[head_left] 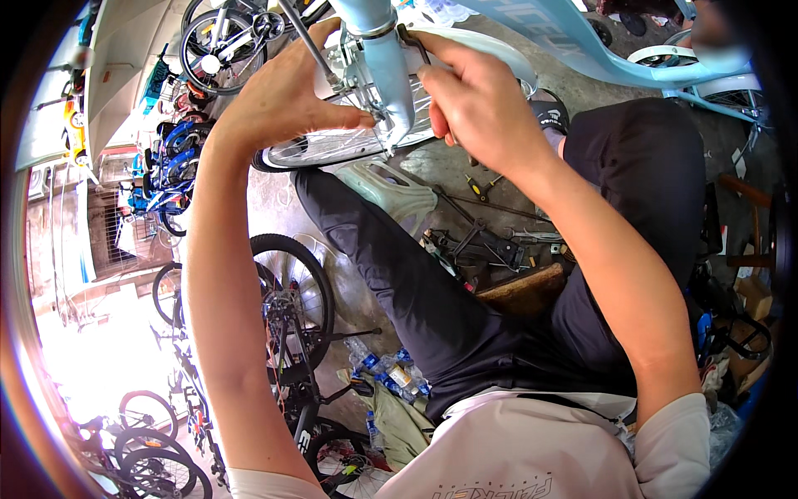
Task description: The person sits on the floor and uses a wrench to tighten or loosen bolts on the front fork and wheel area of a light blue bicycle, then manipulates cables and components on the handlebars and front frame by hand and with the wrench.
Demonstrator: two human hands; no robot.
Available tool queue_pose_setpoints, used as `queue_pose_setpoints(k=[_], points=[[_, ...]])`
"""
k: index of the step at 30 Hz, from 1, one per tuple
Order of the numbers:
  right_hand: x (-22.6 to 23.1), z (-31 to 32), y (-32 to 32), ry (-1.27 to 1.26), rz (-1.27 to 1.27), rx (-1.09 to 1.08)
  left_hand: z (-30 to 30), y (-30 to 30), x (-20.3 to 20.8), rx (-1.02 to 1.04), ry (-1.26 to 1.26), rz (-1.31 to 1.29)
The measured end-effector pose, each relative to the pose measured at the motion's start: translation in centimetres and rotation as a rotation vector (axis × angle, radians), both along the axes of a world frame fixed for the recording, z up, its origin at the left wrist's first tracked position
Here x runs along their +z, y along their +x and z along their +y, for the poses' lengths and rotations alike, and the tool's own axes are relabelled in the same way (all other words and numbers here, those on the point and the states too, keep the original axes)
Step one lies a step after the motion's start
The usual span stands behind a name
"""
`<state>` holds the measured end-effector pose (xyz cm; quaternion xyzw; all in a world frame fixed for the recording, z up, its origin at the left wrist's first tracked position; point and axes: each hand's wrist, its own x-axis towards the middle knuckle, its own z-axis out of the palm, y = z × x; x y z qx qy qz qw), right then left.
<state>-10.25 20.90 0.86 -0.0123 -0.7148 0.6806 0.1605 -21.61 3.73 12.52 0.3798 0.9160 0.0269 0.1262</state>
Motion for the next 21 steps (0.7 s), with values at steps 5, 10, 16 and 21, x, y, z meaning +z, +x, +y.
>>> queue_pose_setpoints(k=[5,10,16,21], points=[[3.2,3.2,-0.7,-0.806,-0.406,0.321,-0.3,-0.1,0.0,0.002,0.002,0.017],[-1.1,2.0,-0.8,-0.168,-0.108,-0.059,0.7,0.2,0.0,-0.001,0.004,0.002],[-3.7,-1.4,-0.5,0.326,0.131,-0.218,-0.3,-0.1,-0.2,-0.053,0.019,0.088],[-3.8,-2.2,-0.6,-0.102,0.102,-0.075,0.1,0.3,0.1,-0.032,0.016,0.058]])
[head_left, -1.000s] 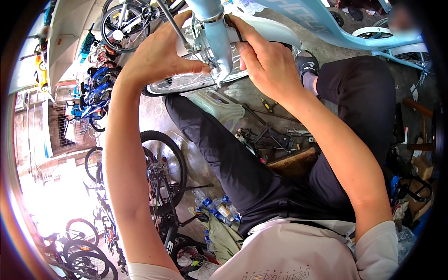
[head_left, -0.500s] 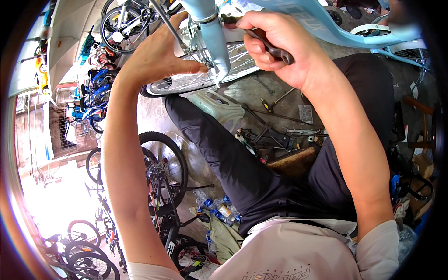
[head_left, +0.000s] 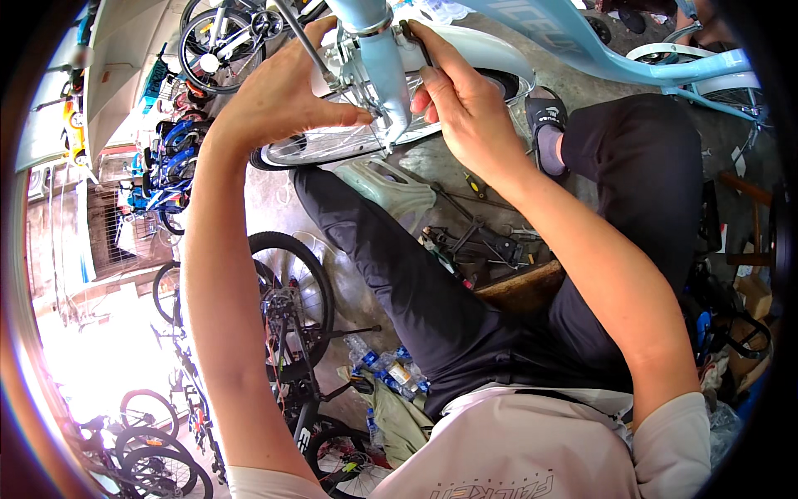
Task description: The person sits on the floor and uses a wrench to tighten or loosen bolts on the front fork and wheel area of a light blue bicycle, then manipulates cables and components on the handlebars and front frame by hand and with the wrench.
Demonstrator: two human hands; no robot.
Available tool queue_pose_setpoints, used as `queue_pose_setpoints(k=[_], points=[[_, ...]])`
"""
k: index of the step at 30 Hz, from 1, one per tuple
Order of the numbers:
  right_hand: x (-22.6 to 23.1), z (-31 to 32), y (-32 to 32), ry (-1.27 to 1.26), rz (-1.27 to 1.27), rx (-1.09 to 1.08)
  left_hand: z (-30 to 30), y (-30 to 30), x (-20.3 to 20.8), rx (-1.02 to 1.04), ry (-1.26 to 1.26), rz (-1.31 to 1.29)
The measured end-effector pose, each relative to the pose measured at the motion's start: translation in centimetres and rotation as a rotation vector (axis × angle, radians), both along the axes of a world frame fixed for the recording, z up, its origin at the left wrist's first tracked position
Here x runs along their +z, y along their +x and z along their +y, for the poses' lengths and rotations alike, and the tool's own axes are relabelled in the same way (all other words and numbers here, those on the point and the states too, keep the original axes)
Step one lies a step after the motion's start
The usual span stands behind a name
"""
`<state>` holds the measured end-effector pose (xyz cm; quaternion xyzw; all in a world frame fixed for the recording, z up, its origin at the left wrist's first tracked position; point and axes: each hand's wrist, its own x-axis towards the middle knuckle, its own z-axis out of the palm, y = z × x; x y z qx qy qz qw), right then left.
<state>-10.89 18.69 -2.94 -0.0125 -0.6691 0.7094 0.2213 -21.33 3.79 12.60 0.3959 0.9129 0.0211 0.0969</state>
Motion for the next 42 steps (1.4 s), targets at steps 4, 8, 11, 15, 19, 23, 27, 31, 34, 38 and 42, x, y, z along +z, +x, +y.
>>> queue_pose_setpoints(k=[4,8,11,15,19,23,27,31,34,38,42], points=[[0.7,-0.6,0.8,-0.236,-0.060,0.091,0.7,0.6,0.7,0.065,-0.052,-0.065],[-0.1,-0.9,0.7,-0.188,-0.080,0.032,0.0,0.2,-0.4,0.046,-0.024,0.009],[-0.6,-1.0,0.0,0.035,0.145,-0.202,0.3,0.3,-0.1,0.081,-0.050,0.004],[-0.7,-1.2,-0.6,0.178,0.217,-0.327,0.1,0.4,-0.3,0.086,-0.049,0.020],[0.0,-0.8,0.3,0.159,0.093,-0.391,0.0,0.4,-0.4,0.074,-0.031,0.037],[0.6,-1.4,0.6,0.147,0.079,-0.286,0.2,0.5,-0.2,0.088,-0.031,-0.031],[0.0,-0.9,0.2,0.244,0.122,-0.253,0.0,0.5,-0.4,0.069,-0.014,0.007],[0.6,-1.0,0.7,0.212,0.105,-0.248,0.4,0.8,-0.1,0.085,-0.006,-0.020],[1.1,0.0,0.6,0.254,0.105,-0.249,0.6,0.5,0.0,0.123,-0.079,-0.014],[1.4,0.6,0.7,0.265,0.122,-0.208,-0.1,0.4,-0.3,0.068,-0.022,0.002],[1.7,0.9,0.9,0.237,0.074,-0.174,-0.2,0.0,-0.6,0.048,-0.046,0.043]])
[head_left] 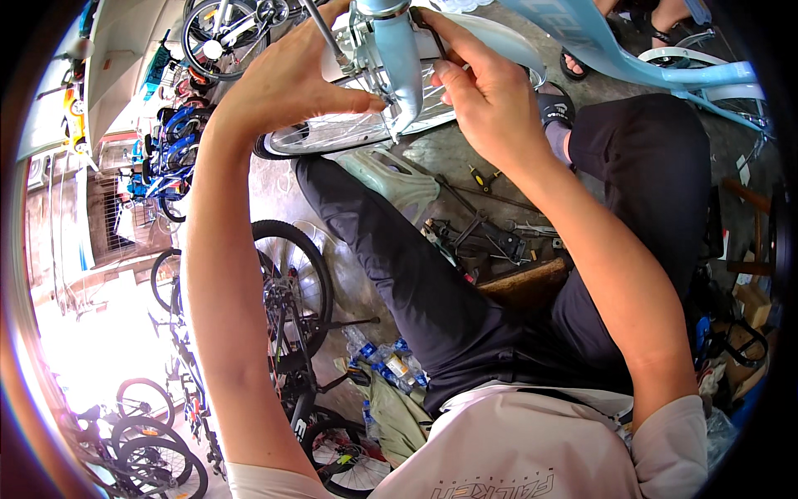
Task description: The person sits on the floor and uses a wrench to tighten or loosen bolts on the front fork and wheel area of a light blue bicycle, then manipulates cables and components on the handlebars and front frame by hand and with the wrench.
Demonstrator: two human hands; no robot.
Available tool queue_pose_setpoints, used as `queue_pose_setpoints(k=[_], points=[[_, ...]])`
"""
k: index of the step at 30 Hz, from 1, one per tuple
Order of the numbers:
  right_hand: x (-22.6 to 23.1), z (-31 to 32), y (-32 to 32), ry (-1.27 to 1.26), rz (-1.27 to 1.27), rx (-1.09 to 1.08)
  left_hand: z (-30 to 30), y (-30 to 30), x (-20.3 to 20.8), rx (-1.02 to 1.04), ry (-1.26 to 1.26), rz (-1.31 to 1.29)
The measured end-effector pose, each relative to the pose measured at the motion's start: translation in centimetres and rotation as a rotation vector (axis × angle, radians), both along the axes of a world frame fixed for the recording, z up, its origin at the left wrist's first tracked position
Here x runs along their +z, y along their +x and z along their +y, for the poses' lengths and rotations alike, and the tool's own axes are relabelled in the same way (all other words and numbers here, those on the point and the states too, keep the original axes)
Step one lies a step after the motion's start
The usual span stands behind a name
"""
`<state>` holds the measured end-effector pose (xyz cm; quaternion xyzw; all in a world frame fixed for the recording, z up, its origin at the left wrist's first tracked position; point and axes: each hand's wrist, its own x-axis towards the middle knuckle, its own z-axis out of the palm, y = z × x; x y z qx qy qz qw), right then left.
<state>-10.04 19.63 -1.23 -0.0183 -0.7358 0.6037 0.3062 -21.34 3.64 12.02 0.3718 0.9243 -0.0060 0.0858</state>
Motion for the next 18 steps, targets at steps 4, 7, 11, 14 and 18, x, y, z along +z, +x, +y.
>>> queue_pose_setpoints(k=[4,7,11,14,18], points=[[0.2,0.4,-0.4,-0.072,-0.052,0.075,0.2,0.3,0.3,-0.002,-0.023,-0.007],[1.1,0.8,-0.7,-0.143,-0.102,0.144,0.1,0.6,0.2,0.013,0.034,-0.047],[5.3,2.9,-0.2,-0.616,-0.347,0.388,0.2,0.6,0.2,-0.009,0.030,-0.058],[4.5,2.8,-0.3,-0.688,-0.357,0.364,0.6,1.0,0.5,0.088,-0.018,-0.059],[0.1,0.9,-0.5,-0.261,-0.211,0.011,-0.1,0.7,0.3,0.020,0.008,-0.020]])
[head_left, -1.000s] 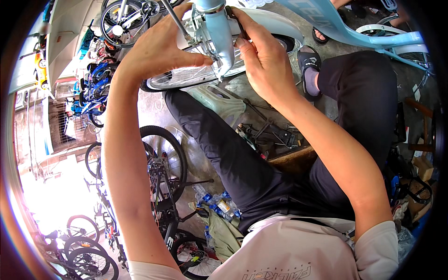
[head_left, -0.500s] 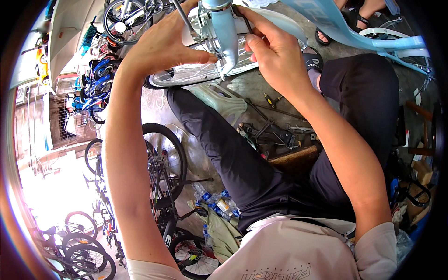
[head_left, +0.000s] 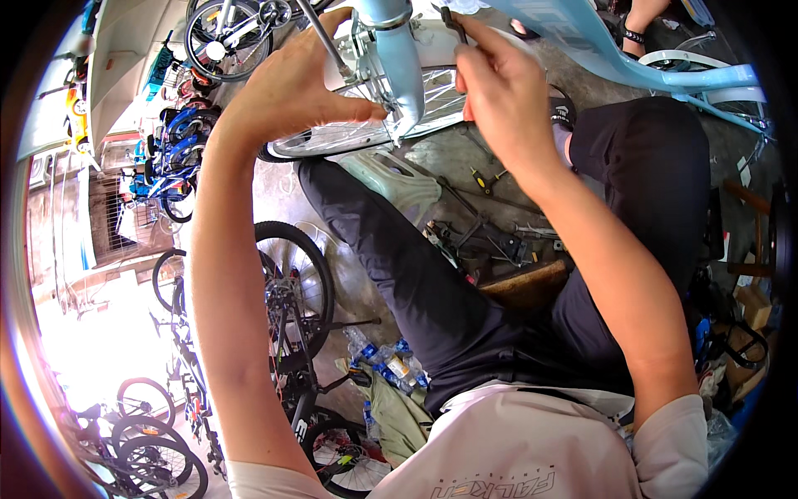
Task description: The person sits on the floor and uses a wrench to tighten or loosen bolts on the front fork and wheel area of a light blue bicycle, then manipulates cables and components on the handlebars and front frame by hand and with the wrench.
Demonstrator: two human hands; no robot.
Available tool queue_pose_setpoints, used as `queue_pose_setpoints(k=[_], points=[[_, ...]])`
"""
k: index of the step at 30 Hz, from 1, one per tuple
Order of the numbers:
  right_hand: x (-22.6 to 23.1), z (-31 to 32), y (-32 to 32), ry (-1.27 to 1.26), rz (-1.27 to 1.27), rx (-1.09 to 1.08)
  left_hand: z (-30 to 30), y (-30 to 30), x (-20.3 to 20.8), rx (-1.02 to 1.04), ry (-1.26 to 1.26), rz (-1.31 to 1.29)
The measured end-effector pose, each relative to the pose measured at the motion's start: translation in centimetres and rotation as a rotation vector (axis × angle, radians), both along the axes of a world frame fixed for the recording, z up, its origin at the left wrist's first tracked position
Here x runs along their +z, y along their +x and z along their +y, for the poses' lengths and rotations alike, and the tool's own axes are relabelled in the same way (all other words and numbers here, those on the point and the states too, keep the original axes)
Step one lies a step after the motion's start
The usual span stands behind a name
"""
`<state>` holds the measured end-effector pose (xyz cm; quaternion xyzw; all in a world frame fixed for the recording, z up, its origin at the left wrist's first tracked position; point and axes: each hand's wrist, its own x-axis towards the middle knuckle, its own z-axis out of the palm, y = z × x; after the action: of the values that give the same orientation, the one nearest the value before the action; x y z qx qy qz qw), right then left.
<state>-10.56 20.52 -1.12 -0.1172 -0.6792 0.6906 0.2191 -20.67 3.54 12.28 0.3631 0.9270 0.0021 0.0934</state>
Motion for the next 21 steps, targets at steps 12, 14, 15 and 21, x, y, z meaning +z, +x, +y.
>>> queue_pose_setpoints(k=[12,14,15,21], points=[[-0.5,-2.5,0.4,0.267,0.104,-0.042,0.6,0.1,0.1,-0.018,-0.003,-0.005],[0.1,-1.7,0.5,0.336,0.127,-0.049,0.5,0.3,0.2,-0.006,0.004,0.004],[0.3,-1.3,0.5,0.404,0.150,-0.059,0.4,0.3,0.1,-0.020,0.015,0.010],[0.5,-0.2,-0.3,0.285,0.183,0.042,0.4,0.2,0.0,-0.007,-0.003,0.022]])
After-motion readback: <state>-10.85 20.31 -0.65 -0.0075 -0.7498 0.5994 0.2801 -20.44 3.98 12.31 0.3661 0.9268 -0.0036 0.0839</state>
